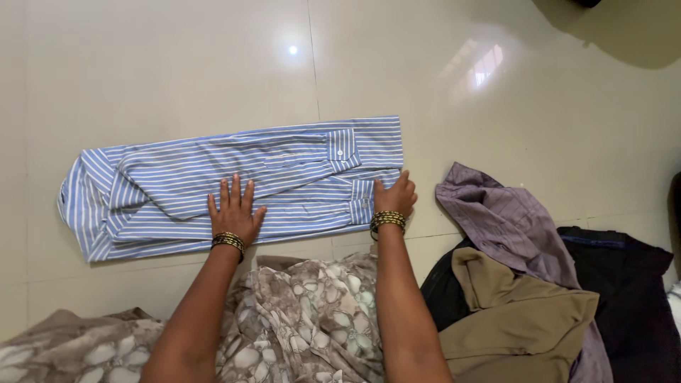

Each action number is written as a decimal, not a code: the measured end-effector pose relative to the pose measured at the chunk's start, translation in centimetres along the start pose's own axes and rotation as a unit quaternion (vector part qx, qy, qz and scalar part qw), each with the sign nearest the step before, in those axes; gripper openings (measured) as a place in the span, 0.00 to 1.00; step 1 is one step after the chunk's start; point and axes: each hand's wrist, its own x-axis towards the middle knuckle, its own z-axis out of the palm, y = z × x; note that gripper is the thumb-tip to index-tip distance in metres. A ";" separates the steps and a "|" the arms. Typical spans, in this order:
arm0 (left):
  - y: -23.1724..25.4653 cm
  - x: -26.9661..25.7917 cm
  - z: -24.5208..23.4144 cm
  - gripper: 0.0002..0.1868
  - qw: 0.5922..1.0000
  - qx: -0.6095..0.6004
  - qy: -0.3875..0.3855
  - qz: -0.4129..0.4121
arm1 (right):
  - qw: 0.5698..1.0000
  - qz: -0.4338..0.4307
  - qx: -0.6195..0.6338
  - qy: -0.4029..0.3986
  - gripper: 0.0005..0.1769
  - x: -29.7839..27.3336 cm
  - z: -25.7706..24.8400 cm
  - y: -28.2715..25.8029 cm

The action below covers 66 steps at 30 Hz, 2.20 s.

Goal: The person folds a striped shirt by smoothing it out on the floor, folding the sleeves inward, and then folding the body into a square before placing it in a bag.

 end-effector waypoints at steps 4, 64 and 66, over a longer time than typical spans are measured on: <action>3.3 0.4 -1.7 0.38 0.998 -0.025 -0.037 -0.050 | 0.995 -0.004 0.100 0.006 0.54 0.0 -0.2 0.0; -2.8 -0.1 12.2 0.33 0.475 -0.870 -0.013 -0.130 | 0.944 -0.327 0.000 0.040 0.14 -13.0 5.6 -4.1; -3.4 -0.4 11.5 0.32 0.458 -0.877 -0.022 -0.144 | 0.891 -0.452 0.038 -0.020 0.14 -14.6 8.3 -4.7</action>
